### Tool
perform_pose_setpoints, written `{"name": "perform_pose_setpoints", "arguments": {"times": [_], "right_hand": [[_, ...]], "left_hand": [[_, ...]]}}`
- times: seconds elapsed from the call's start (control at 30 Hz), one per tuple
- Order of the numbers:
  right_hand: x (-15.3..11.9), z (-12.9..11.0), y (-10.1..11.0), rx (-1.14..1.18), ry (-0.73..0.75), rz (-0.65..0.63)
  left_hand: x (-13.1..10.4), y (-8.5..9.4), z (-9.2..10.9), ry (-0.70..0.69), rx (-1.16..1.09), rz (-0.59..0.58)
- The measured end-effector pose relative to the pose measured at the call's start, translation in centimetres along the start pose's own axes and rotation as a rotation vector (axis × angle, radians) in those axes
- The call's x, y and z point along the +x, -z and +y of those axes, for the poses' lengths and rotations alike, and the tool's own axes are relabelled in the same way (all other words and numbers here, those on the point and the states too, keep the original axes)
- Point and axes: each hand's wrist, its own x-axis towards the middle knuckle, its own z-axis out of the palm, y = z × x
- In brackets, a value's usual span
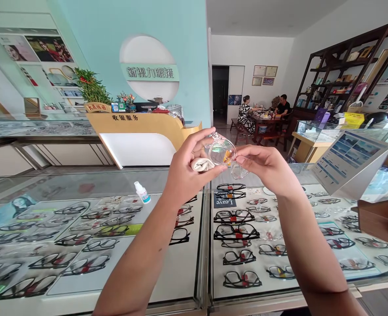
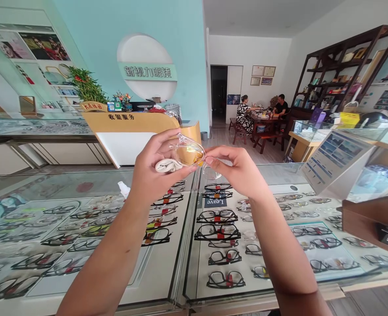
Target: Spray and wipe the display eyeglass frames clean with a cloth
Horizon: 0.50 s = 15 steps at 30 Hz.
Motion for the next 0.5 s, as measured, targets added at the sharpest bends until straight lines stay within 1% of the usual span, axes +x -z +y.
{"name": "perform_pose_setpoints", "arguments": {"times": [0.07, 0.1, 0.2, 0.23, 0.27, 0.3, 0.37, 0.43, 0.5], "right_hand": [[0.1, 0.4, 0.0, 0.02, 0.027, 0.042], [0.1, 0.6, 0.0, 0.014, 0.043, 0.079], [0.2, 1.0, -0.2, -0.063, 0.077, 0.214], [0.2, 1.1, -0.4, -0.097, 0.082, 0.251], [0.2, 1.2, -0.6, -0.131, 0.087, 0.283], [0.2, 1.2, -0.8, -0.164, 0.096, 0.311], [0.2, 1.1, -1.6, -0.227, 0.13, 0.364], [0.1, 1.0, -2.5, -0.296, 0.172, 0.405], [0.0, 0.9, -3.3, -0.377, 0.199, 0.425]], "left_hand": [[0.1, -0.2, 0.2, -0.018, 0.005, 0.045], [0.1, -0.3, 0.3, -0.026, 0.009, 0.095], [0.1, -0.8, 0.9, -0.059, 0.039, 0.314], [0.0, -1.0, 1.2, -0.072, 0.049, 0.359], [-0.1, -1.3, 1.6, -0.082, 0.052, 0.373], [-0.2, -1.5, 1.9, -0.086, 0.044, 0.353], [-0.5, -2.1, 2.5, -0.052, -0.002, 0.257], [-0.7, -2.8, 2.9, 0.032, -0.074, 0.179], [-0.7, -3.2, 2.9, 0.14, -0.154, 0.14]]}}
